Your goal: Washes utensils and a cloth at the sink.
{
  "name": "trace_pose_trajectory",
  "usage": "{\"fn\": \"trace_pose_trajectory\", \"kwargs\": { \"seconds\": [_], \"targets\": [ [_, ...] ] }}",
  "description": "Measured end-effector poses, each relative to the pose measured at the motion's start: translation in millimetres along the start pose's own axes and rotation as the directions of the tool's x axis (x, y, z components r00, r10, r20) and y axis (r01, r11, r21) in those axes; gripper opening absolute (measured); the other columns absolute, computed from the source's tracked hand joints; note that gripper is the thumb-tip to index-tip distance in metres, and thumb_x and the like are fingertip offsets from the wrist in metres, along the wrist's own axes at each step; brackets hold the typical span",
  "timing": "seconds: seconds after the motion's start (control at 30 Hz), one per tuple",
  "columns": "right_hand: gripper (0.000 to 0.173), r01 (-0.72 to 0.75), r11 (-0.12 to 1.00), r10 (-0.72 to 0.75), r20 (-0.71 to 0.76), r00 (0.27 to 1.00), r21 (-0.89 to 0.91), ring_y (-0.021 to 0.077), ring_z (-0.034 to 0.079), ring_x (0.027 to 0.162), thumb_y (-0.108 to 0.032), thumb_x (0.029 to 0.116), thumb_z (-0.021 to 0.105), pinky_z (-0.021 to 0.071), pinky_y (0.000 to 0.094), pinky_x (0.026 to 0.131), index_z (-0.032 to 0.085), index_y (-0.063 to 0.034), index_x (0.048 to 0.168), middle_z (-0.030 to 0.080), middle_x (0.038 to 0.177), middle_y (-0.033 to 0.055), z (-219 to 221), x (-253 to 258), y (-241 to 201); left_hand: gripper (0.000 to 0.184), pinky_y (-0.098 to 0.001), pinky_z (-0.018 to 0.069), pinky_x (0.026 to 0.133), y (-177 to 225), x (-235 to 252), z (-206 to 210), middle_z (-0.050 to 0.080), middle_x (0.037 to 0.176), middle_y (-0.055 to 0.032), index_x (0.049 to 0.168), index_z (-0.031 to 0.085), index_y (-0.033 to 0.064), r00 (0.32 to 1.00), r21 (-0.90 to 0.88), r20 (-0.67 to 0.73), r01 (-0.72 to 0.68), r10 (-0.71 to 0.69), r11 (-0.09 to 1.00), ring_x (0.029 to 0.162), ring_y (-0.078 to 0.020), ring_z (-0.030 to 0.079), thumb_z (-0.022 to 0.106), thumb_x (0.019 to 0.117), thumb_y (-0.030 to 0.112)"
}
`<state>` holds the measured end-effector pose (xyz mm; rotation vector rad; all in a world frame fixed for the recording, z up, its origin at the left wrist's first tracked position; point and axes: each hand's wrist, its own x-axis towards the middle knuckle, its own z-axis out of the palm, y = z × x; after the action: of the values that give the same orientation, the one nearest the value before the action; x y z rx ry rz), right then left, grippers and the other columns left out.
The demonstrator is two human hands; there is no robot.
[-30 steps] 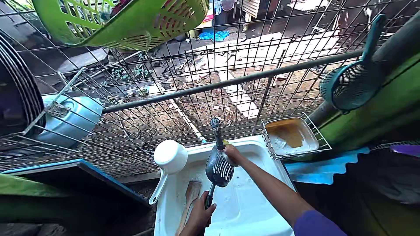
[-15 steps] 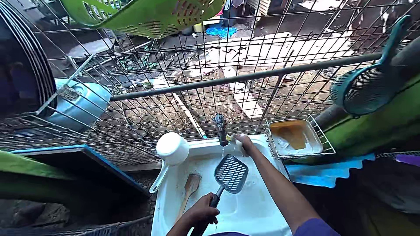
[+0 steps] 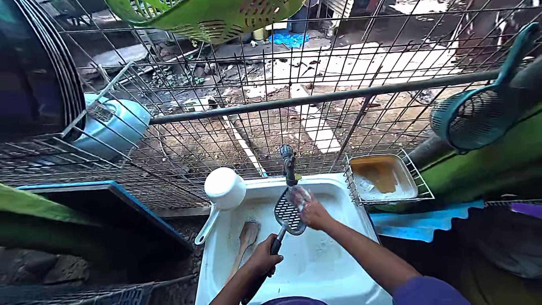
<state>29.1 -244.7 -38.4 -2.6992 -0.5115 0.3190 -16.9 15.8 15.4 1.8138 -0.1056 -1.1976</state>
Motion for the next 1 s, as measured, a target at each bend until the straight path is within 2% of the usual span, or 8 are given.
{"fn": "trace_pose_trajectory", "kwargs": {
  "seconds": [0.13,0.23,0.43,0.6,0.67,0.8,0.87,1.0],
  "targets": [
    [0.068,-0.286,0.942,0.305,-0.091,0.948,0.174,0.0413,0.008,0.159,-0.035,0.1071,0.044,0.0038,0.0553,0.128,0.03,0.01,0.156,0.019,0.167,0.0287,-18,34,-42,0.056,-0.0312,0.0536,0.056,15,9,9,0.057,0.089,-0.0098,0.148,0.036,0.0056,0.998,-0.083,-0.001,-0.055,0.055,0.995,0.054,-0.014,0.056,0.063,0.098,0.007],
    [0.052,-0.203,0.795,0.311,-0.097,0.946,0.572,0.0371,0.034,0.152,-0.019,0.1096,0.038,0.0234,0.046,0.127,0.038,0.0113,0.152,0.035,0.161,0.0288,-18,35,-86,0.056,-0.0319,0.0534,0.054,21,21,4,0.058,0.089,-0.0111,0.147,0.038,0.0036,0.992,-0.107,-0.096,-0.09,0.08,0.99,0.053,-0.0144,0.056,0.063,0.0976,0.006],
    [0.035,0.211,0.968,-0.143,-0.39,0.91,0.138,0.0382,0.058,0.134,-0.01,0.1001,0.053,0.0418,0.0616,0.111,0.07,0.0003,0.129,0.064,0.14,0.0185,11,-4,-30,0.056,-0.031,0.0526,0.054,29,14,-10,0.058,0.093,-0.0126,0.148,0.037,0.0041,0.984,-0.095,-0.168,-0.071,0.054,0.993,0.054,-0.0144,0.055,0.064,0.0989,0.007],
    [0.033,0.078,0.917,0.176,-0.572,0.801,0.391,0.0471,0.064,0.122,-0.002,0.0955,0.054,0.045,0.0614,0.108,0.071,0.0088,0.122,0.068,0.127,0.0274,16,6,-83,0.055,-0.031,0.0529,0.053,37,17,-8,0.058,0.09,-0.0121,0.148,0.037,0.0042,0.985,-0.11,-0.165,-0.07,0.052,0.991,0.053,-0.0146,0.056,0.063,0.0993,0.007],
    [0.031,0.18,0.944,0.041,-0.64,0.767,0.275,0.0431,0.069,0.115,-0.004,0.0958,0.055,0.0503,0.059,0.104,0.074,0.0066,0.118,0.072,0.121,0.0236,28,4,-67,0.054,-0.0305,0.0532,0.054,34,15,-7,0.058,0.09,-0.0117,0.147,0.038,0.0039,0.986,-0.105,-0.158,-0.075,0.057,0.992,0.053,-0.0142,0.056,0.063,0.0993,0.007],
    [0.026,0.225,0.974,-0.215,-0.418,0.882,-0.026,0.0415,0.062,0.128,0.002,0.0916,0.06,0.0413,0.0695,0.108,0.076,0.002,0.112,0.071,0.127,0.0186,12,-6,18,0.055,-0.038,0.0549,0.061,25,6,-4,0.061,0.094,-0.016,0.148,0.04,0.0044,0.99,0.072,-0.12,-0.06,0.068,0.996,0.06,-0.0198,0.059,0.064,0.099,0.01],
    [0.03,0.048,0.999,-0.051,-0.262,0.964,-0.017,0.04,0.052,0.139,0.004,0.0946,0.056,0.036,0.0654,0.114,0.073,0.0023,0.119,0.064,0.14,0.0188,-10,-2,21,0.055,-0.0392,0.056,0.062,23,7,1,0.061,0.095,-0.0164,0.149,0.039,0.0055,0.991,0.111,-0.117,-0.054,0.067,0.992,0.061,-0.0209,0.061,0.063,0.0994,0.01],
    [0.029,-0.188,0.941,0.226,-0.11,0.968,0.282,0.042,0.055,0.132,-0.011,0.1012,0.055,0.0401,0.0555,0.114,0.073,0.0007,0.12,0.062,0.135,0.0266,-12,12,-37,0.055,-0.0475,0.057,0.071,33,12,-10,0.065,0.102,-0.0216,0.15,0.041,0.0069,0.987,0.265,-0.141,-0.034,0.074,0.964,0.071,-0.0292,0.066,0.064,0.0997,0.013]
  ]
}}
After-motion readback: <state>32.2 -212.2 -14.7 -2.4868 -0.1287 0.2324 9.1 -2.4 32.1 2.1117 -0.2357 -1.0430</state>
